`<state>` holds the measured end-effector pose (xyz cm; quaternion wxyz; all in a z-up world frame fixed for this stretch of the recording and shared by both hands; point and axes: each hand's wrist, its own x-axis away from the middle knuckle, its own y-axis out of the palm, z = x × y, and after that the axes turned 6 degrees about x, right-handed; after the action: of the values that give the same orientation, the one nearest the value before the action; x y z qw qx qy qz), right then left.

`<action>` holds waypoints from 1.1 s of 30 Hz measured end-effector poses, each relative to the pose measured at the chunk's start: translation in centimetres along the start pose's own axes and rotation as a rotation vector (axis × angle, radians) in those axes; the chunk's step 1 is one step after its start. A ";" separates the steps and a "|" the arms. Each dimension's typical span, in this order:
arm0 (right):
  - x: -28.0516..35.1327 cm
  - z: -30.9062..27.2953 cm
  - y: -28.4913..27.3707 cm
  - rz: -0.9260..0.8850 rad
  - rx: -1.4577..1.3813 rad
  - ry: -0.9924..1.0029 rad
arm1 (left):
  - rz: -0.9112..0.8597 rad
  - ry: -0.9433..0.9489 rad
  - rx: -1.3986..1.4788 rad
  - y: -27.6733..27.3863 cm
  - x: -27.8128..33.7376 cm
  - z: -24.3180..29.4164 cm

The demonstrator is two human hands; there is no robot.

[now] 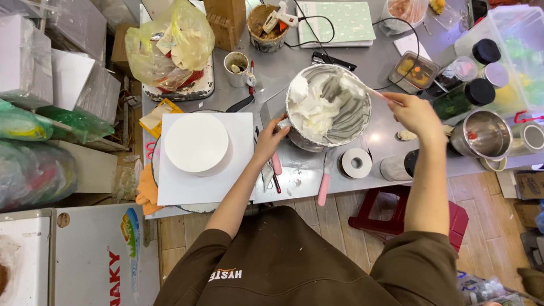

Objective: The person wipes a spatula with a cloth, stirs white frosting in a bowl, and then transfers the frosting into a plastic bag.

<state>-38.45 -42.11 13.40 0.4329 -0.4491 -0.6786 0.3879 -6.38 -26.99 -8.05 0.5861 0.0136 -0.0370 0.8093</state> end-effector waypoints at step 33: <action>20.6 3.1 -2.2 0.140 0.110 -0.190 | 0.009 0.050 -0.030 0.6 1.6 1.8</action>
<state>-46.55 -23.68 19.34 0.3624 -0.4325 -0.6612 0.4944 -7.49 -25.80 -6.19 0.5833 -0.0158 -0.0345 0.8114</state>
